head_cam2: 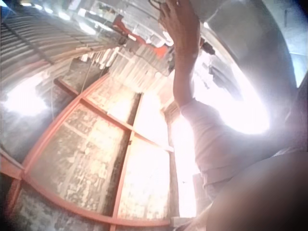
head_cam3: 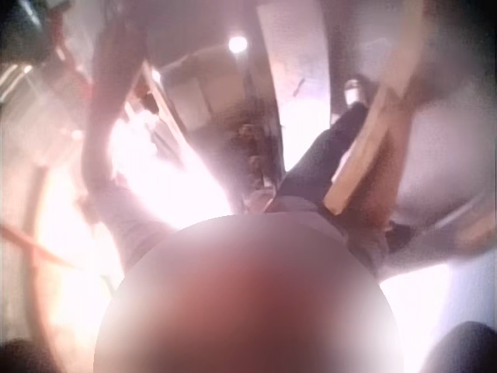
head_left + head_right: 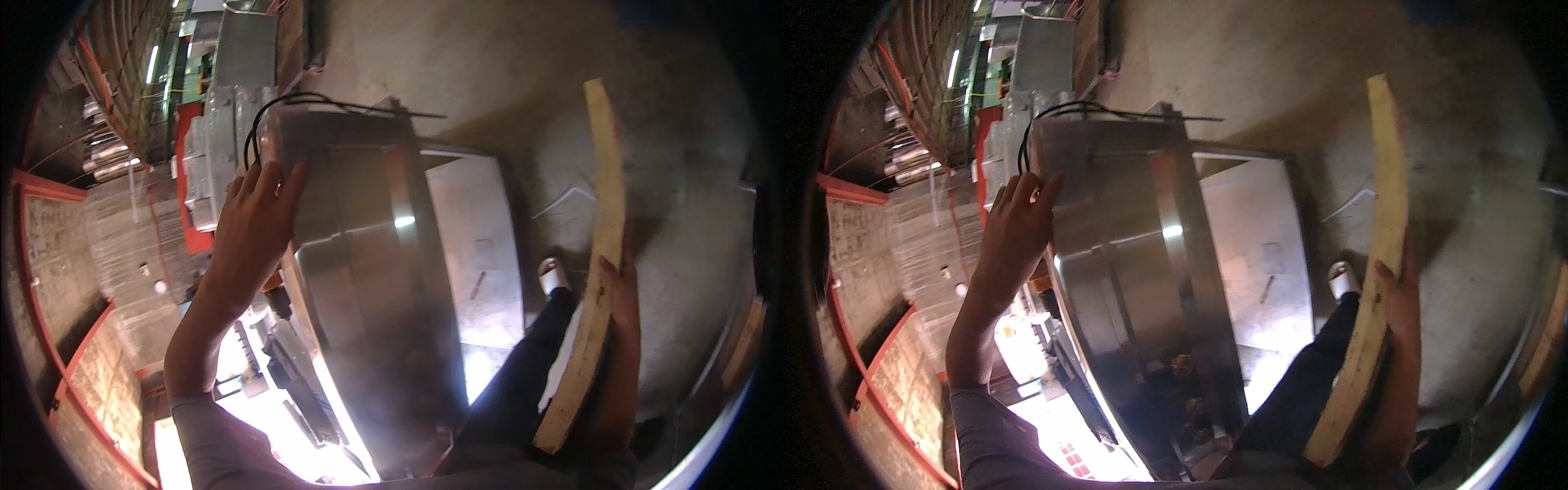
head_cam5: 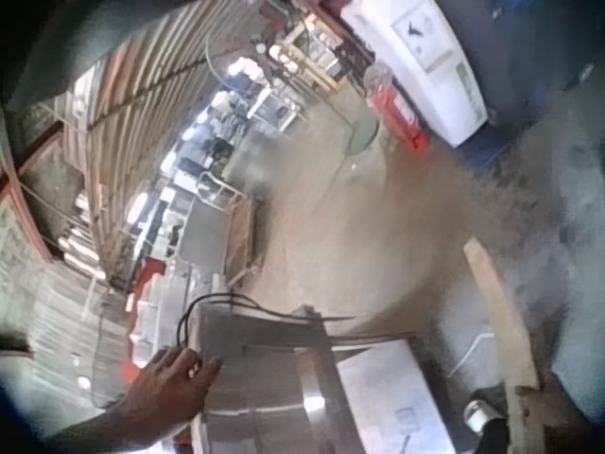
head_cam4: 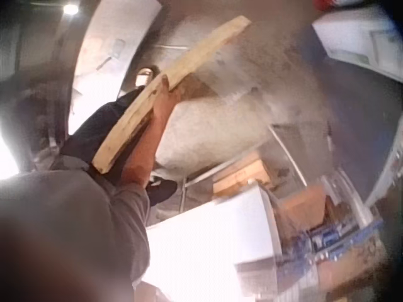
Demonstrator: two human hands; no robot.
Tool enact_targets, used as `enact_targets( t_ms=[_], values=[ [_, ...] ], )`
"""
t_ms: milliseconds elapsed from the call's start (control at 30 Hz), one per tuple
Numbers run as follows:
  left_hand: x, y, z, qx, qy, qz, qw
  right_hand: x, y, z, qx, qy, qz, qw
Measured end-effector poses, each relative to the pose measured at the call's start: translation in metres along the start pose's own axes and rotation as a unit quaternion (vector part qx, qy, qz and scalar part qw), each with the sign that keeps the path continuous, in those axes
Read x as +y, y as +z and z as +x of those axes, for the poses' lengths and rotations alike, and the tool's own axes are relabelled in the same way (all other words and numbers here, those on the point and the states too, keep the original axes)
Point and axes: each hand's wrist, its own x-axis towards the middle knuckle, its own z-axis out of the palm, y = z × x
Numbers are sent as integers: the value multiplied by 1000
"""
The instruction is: The person writes on a stainless steel sink with a marker, then retrieves a zip tie and a wooden plank. They position the plank against the sink and secure it using the zip tie, completing the attachment.
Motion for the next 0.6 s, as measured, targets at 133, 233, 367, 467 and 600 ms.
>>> enact_targets(
  t_ms=[133, 233, 367, 467, 600],
  values=[
    [-4, -3, -2, 11, -47, -99, 994, 0, -52, 12, -3, 127, 28, 992],
    [3, -13, -19, 109, -43, -195, 974, -5, -78, 22, 26, 169, 4, 985],
    [64, -33, -75, 123, -72, -332, 933, -14, -114, 24, 55, 203, 134, 968],
    [133, -52, -105, 100, -109, -503, 851, -27, -152, 27, -22, 311, 275, 909],
    [213, -80, -110, 64, -222, -615, 754, -52, -160, 32, -37, 294, 336, 894]
  ],
)
